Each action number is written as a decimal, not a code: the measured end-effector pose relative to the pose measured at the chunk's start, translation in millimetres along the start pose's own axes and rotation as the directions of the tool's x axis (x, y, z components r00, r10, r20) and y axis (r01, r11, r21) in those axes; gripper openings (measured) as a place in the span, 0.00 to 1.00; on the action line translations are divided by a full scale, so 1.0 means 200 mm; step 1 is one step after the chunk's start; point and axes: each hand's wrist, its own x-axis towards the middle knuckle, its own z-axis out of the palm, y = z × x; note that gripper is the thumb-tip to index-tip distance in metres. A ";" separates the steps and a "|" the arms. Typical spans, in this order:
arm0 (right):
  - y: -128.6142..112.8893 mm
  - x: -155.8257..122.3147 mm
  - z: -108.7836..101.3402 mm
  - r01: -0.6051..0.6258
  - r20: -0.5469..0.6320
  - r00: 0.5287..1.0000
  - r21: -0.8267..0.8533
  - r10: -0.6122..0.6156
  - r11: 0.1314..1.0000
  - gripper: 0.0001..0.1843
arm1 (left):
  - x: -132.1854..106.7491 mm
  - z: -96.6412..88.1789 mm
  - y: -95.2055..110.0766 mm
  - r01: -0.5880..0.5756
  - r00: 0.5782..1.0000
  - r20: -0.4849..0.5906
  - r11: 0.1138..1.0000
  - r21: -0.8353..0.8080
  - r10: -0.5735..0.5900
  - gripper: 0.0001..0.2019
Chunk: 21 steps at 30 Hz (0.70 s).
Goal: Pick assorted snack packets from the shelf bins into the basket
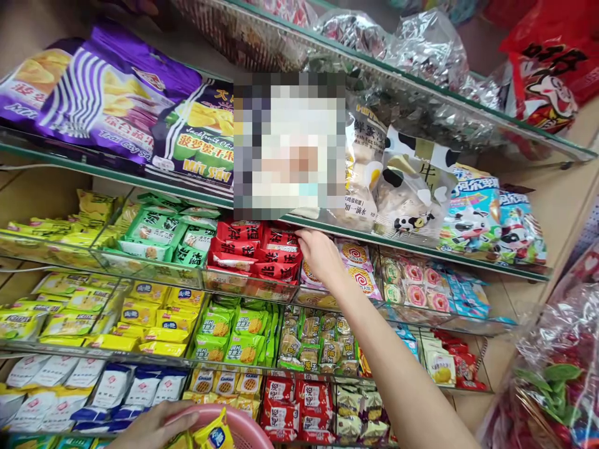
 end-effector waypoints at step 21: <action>-0.37 0.13 0.04 -0.078 0.199 0.979 0.214 0.034 0.974 0.11 | -0.05 -0.07 -0.01 0.033 0.999 0.039 0.999 -0.030 -0.032 0.29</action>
